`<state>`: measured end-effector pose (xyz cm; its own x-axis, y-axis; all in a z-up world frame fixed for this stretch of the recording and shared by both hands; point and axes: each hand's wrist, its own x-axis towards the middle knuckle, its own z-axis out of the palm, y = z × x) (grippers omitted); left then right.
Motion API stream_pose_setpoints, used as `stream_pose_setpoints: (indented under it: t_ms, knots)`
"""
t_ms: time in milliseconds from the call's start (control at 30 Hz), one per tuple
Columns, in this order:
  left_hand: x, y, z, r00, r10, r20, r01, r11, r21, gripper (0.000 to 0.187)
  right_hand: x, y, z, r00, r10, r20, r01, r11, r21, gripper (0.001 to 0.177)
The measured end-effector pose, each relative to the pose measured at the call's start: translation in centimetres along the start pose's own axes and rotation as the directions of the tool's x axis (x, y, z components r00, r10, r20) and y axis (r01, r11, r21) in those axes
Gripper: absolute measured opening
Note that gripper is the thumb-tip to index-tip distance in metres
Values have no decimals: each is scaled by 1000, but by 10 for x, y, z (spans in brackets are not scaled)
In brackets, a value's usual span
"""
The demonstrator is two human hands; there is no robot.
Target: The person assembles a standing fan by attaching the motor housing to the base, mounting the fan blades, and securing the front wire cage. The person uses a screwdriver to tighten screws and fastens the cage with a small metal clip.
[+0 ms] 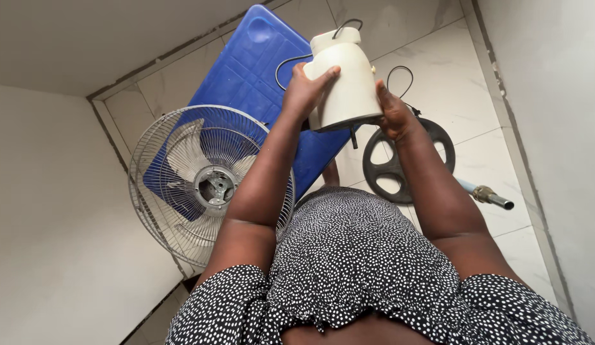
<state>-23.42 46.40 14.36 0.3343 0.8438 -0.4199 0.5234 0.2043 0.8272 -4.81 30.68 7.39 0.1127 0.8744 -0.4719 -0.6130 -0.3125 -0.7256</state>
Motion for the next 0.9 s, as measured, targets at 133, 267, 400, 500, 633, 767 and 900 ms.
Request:
stream_pose_setpoints:
  t_ms: [133,267,400,500,633,767,900]
  knots:
    - [16,-12,15,985,131,113,-91,948,-304,87,-21,-12,-7,829,-242,505,-98,825,556,75]
    - [22,-18,31,992,42,118,1,941,-339,91,-59,-48,11,972,-160,174,143,984,102,104]
    - [13,-11,51,979,-13,205,109,877,-468,89,-102,-84,31,946,-275,169,280,960,0,108]
    - [-5,-2,73,919,206,336,151,603,-783,80,-139,-105,36,943,-329,51,332,922,-199,111]
    - [-38,8,102,824,294,484,332,442,-833,77,-182,-119,24,905,-423,-44,373,840,-395,107]
    - [-80,10,130,683,438,584,486,325,-812,85,-222,-113,3,805,-591,-59,411,626,-663,97]
    - [-114,12,160,661,420,621,590,220,-777,77,-270,-98,-1,762,-643,-71,439,595,-674,93]
